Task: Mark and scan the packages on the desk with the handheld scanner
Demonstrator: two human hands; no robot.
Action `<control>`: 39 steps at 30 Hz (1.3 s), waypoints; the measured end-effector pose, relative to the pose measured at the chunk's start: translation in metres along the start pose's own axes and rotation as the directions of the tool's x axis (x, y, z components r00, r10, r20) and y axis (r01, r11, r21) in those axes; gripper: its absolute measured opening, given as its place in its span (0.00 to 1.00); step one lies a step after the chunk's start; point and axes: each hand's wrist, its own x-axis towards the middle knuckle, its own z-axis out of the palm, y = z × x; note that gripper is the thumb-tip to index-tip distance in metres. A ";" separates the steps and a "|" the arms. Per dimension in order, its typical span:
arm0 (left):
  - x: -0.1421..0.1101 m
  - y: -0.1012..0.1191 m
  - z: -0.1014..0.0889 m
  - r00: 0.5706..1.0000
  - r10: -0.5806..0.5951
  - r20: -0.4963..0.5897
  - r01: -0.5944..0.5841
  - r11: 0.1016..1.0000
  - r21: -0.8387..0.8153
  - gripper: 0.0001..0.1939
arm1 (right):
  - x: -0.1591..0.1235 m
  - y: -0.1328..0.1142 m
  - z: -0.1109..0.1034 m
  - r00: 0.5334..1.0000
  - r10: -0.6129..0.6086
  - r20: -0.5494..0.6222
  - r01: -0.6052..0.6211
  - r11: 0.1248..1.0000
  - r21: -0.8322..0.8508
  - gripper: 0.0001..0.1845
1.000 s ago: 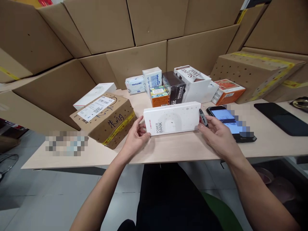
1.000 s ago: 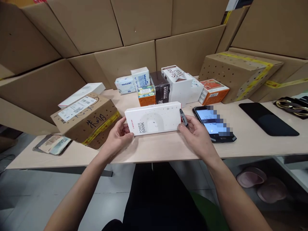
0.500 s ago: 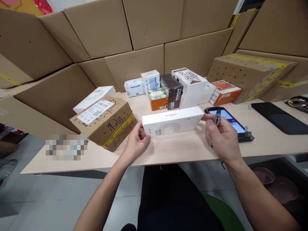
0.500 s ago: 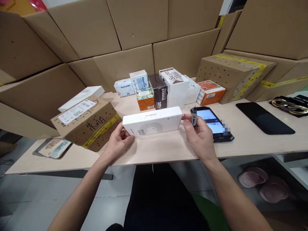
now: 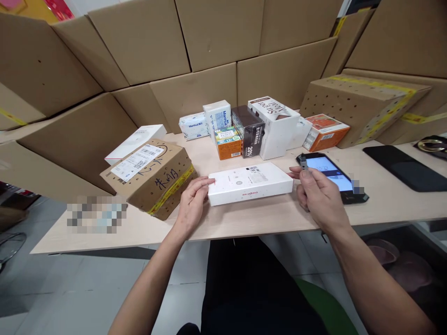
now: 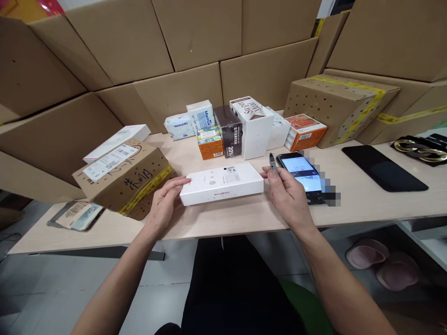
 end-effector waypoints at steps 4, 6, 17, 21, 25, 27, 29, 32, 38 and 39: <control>-0.003 0.002 0.004 0.997 0.081 0.002 -0.080 0.991 0.106 0.11 | 0.000 -0.001 0.000 0.996 0.042 0.084 -0.037 0.998 -0.060 0.23; -0.005 -0.001 0.006 0.997 0.080 0.017 -0.082 0.985 0.155 0.09 | 0.000 0.000 0.000 0.991 0.064 0.118 -0.051 0.993 -0.110 0.20; -0.021 0.003 0.028 0.734 0.665 0.137 -0.611 0.560 0.559 0.07 | 0.012 -0.028 0.002 1.000 -0.023 -0.007 0.025 0.940 0.339 0.13; -0.030 0.007 0.048 0.729 0.664 0.167 -0.601 0.504 0.620 0.11 | 0.019 -0.061 0.004 0.952 -0.076 0.297 -0.081 0.874 0.480 0.30; -0.034 0.008 0.056 0.742 0.635 0.214 -0.588 0.464 0.663 0.14 | 0.025 -0.072 0.026 0.938 -0.097 0.333 -0.037 0.926 0.375 0.26; -0.035 0.007 0.056 0.741 0.635 0.218 -0.589 0.459 0.666 0.14 | 0.027 -0.067 0.043 0.933 -0.077 0.352 -0.042 0.947 0.318 0.25; -0.034 0.006 0.055 0.739 0.637 0.218 -0.591 0.460 0.663 0.14 | 0.028 -0.057 0.058 0.905 -0.063 0.421 -0.053 0.965 0.257 0.31; -0.033 0.006 0.055 0.746 0.629 0.220 -0.591 0.473 0.653 0.14 | 0.028 -0.043 0.070 0.880 -0.014 0.474 -0.062 0.988 0.145 0.37; -0.034 0.007 0.055 0.750 0.621 0.229 -0.586 0.463 0.665 0.14 | 0.025 -0.038 0.072 0.883 -0.019 0.469 0.038 0.999 -0.031 0.17; -0.035 0.008 0.055 0.748 0.622 0.229 -0.586 0.458 0.669 0.14 | 0.025 -0.038 0.072 0.887 -0.030 0.462 0.064 0.996 -0.057 0.13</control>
